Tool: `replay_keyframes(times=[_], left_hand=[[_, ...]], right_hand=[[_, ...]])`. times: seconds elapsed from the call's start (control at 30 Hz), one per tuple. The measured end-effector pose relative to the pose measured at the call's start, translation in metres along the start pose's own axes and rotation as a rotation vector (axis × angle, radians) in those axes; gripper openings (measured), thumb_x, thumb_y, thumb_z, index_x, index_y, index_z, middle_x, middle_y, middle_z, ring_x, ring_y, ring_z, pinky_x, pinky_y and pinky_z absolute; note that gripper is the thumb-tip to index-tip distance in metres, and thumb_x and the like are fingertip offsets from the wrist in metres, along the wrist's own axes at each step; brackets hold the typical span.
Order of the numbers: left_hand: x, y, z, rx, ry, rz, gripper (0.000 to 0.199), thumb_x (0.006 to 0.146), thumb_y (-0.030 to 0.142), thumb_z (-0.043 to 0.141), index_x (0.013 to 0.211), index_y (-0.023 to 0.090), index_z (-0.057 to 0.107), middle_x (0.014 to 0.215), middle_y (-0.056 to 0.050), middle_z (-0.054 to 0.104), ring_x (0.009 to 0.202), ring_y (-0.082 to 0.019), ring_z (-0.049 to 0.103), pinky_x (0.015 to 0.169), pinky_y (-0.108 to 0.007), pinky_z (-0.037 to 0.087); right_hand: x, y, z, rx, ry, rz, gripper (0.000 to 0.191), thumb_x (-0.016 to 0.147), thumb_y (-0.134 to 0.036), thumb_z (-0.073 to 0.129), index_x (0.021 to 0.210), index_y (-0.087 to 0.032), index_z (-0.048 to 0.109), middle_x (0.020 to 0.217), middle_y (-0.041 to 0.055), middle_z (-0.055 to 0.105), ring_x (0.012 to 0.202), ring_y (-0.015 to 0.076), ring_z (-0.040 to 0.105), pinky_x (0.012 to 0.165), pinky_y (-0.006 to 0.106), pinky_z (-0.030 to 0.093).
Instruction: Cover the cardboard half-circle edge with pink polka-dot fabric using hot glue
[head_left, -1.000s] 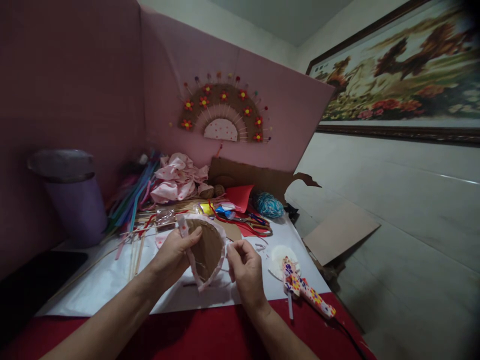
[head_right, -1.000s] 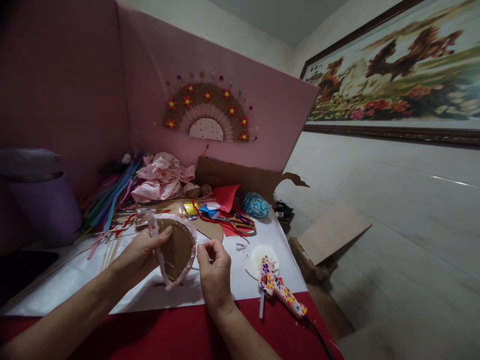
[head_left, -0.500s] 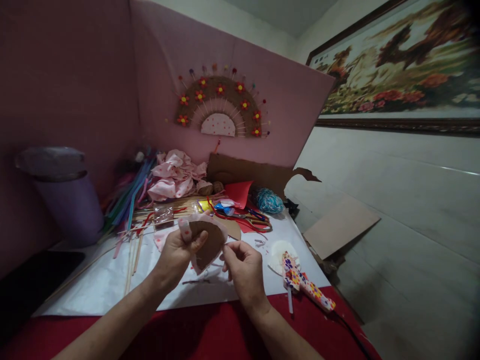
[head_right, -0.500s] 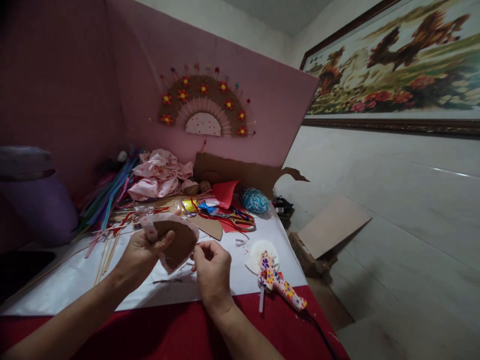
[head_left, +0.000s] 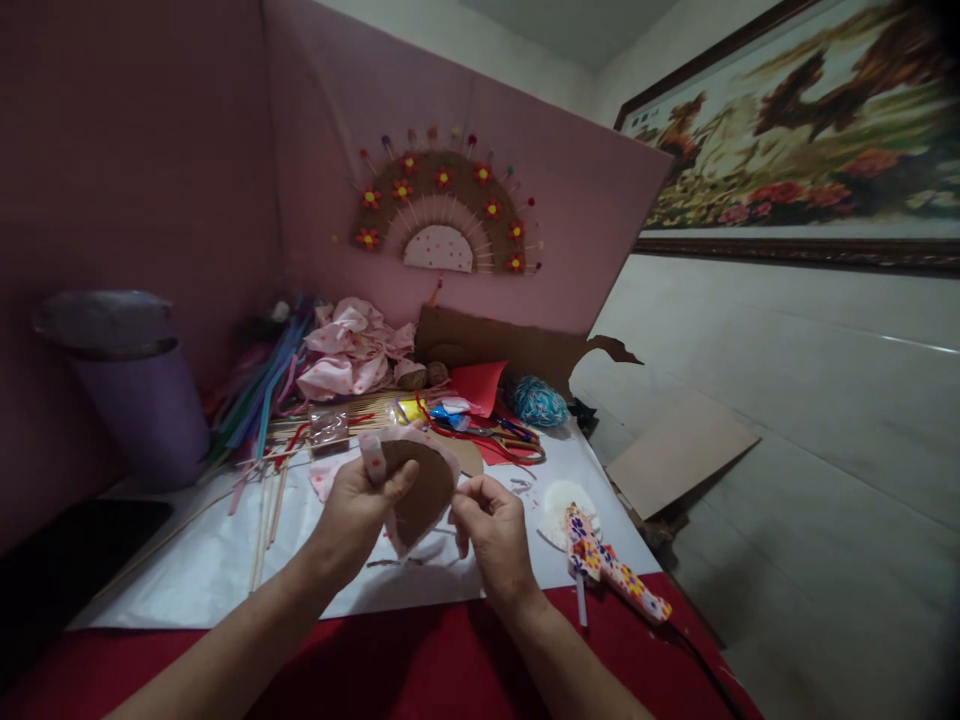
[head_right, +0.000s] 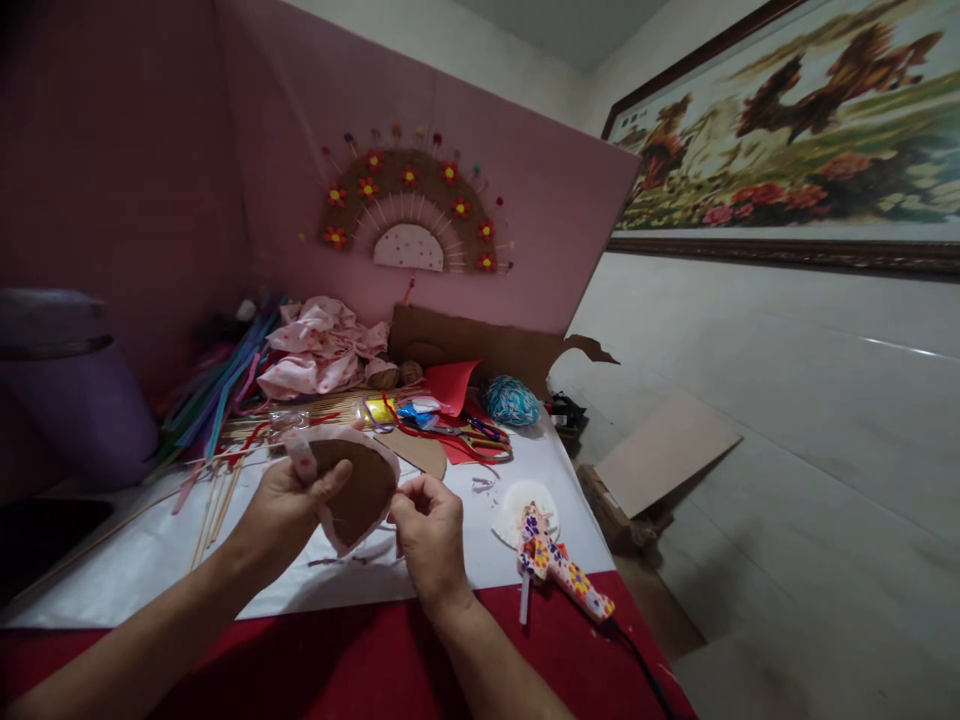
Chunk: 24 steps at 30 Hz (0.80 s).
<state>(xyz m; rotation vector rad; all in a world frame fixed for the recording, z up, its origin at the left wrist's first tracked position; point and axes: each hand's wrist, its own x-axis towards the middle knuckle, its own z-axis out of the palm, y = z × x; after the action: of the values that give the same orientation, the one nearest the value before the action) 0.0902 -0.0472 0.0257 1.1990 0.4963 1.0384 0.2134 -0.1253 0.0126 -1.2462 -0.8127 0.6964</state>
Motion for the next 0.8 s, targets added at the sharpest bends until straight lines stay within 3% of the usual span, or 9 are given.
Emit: replay_keyframes(times=[0.17,0.33,0.63,0.8], left_hand=[[0.003,0.010,0.002,-0.217,-0.012,-0.111,0.026,0.065,0.029,0.079,0.085,0.014,0.069,0.078,-0.005,0.071,0.068,-0.016,0.063,0.065,-0.026,0.050],[0.004,0.019,0.004,-0.253,-0.078,-0.186,0.024,0.065,0.029,0.078,0.079,0.012,0.068,0.074,-0.006,0.071,0.066,-0.016,0.063,0.064,-0.025,0.050],[0.008,0.017,-0.001,-0.293,-0.007,-0.203,0.031,0.062,0.027,0.080,0.086,0.011,0.066,0.077,-0.006,0.071,0.067,-0.015,0.063,0.064,-0.025,0.050],[0.008,0.015,-0.002,-0.308,0.047,-0.178,0.033,0.060,0.025,0.082,0.085,0.011,0.066,0.075,-0.005,0.071,0.068,-0.016,0.063,0.065,-0.025,0.049]], right_hand=[[0.003,-0.002,-0.004,0.147,-0.121,0.090,0.014,0.065,-0.024,0.060,0.056,-0.017,0.052,0.044,-0.0072,0.049,0.031,0.0045,0.035,0.029,0.017,0.025],[0.006,-0.004,-0.009,0.186,-0.213,0.125,0.009,0.063,-0.020,0.058,0.056,-0.016,0.054,0.041,-0.0078,0.046,0.030,0.0039,0.032,0.029,0.016,0.025],[0.004,0.000,-0.007,0.117,-0.197,0.035,0.020,0.075,-0.032,0.060,0.066,-0.014,0.061,0.050,-0.0041,0.053,0.033,0.0041,0.037,0.030,0.016,0.026],[0.002,0.003,-0.009,0.024,-0.104,-0.109,0.029,0.081,-0.039,0.056,0.065,-0.015,0.057,0.051,-0.0038,0.051,0.036,0.0051,0.038,0.034,0.017,0.029]])
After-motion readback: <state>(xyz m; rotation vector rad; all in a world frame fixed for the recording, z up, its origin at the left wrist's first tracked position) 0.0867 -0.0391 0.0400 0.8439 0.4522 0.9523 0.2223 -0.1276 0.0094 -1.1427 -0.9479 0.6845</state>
